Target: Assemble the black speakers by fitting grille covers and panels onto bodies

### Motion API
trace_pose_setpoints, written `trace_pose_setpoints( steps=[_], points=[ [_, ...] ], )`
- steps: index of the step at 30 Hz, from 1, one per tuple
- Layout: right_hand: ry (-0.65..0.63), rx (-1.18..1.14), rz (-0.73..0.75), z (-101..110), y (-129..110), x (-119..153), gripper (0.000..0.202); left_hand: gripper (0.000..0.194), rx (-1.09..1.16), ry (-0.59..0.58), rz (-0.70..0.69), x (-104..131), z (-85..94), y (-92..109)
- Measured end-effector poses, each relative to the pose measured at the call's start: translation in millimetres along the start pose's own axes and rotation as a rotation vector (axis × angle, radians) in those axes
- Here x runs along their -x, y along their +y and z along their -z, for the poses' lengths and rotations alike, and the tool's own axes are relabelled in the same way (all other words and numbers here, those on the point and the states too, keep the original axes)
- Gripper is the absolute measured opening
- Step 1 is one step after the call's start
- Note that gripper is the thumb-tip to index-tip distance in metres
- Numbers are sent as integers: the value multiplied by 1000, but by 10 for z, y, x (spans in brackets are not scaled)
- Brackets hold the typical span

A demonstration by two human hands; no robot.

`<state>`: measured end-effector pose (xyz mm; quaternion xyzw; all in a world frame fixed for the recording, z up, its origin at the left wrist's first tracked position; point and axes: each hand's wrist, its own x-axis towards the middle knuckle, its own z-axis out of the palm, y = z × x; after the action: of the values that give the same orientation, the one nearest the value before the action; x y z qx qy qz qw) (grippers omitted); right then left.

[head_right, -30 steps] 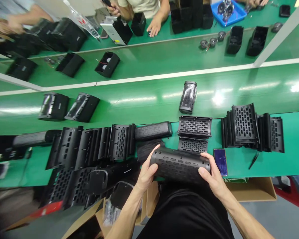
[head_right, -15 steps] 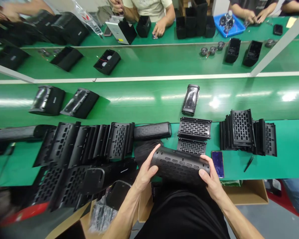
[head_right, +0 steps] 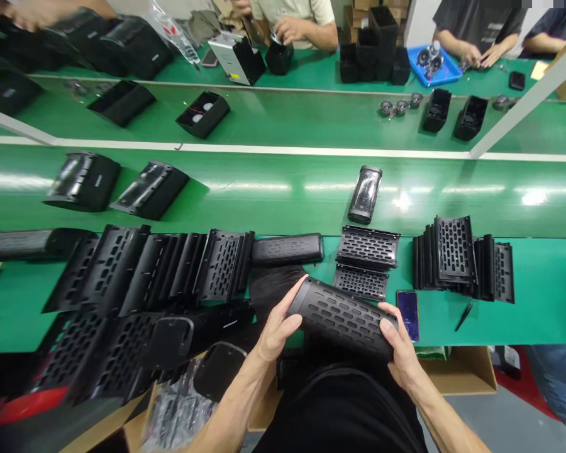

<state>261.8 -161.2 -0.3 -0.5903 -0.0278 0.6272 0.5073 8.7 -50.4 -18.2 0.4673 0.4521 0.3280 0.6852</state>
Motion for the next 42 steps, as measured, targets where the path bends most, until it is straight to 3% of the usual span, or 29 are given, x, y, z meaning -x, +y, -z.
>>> trace_pose_setpoints(
  steps=[14,21,25,28,30,33,35,38,40,42],
  points=[
    [-29,8,-145,-62,-140,48,48,75,-161,96,-43,-197,-78,29],
    [-63,16,-357,-71,-208,14,49,61,-348,233,133,-289,-136,268],
    [5,-48,-271,-67,-112,18,41,57,-343,233,102,-347,-169,379],
    [-16,-95,-136,-91,-119,-91,44,67,-218,257,57,-395,-231,349],
    [-39,-125,-46,-162,-292,-280,48,77,-141,327,3,-422,-289,281],
    [-6,-202,133,-370,-869,-750,46,79,-90,303,-24,-407,-391,176],
    [116,-213,297,-528,-1365,-1186,39,68,-75,255,12,-338,-455,132],
    [270,-197,337,-684,-1996,-1914,34,57,-41,247,47,-168,-510,91],
    [374,-165,338,-708,-2227,-2322,34,55,-21,273,48,-44,-497,65],
    [450,-120,338,-673,-2296,-2599,38,53,-28,312,64,67,-443,36]
  ],
)
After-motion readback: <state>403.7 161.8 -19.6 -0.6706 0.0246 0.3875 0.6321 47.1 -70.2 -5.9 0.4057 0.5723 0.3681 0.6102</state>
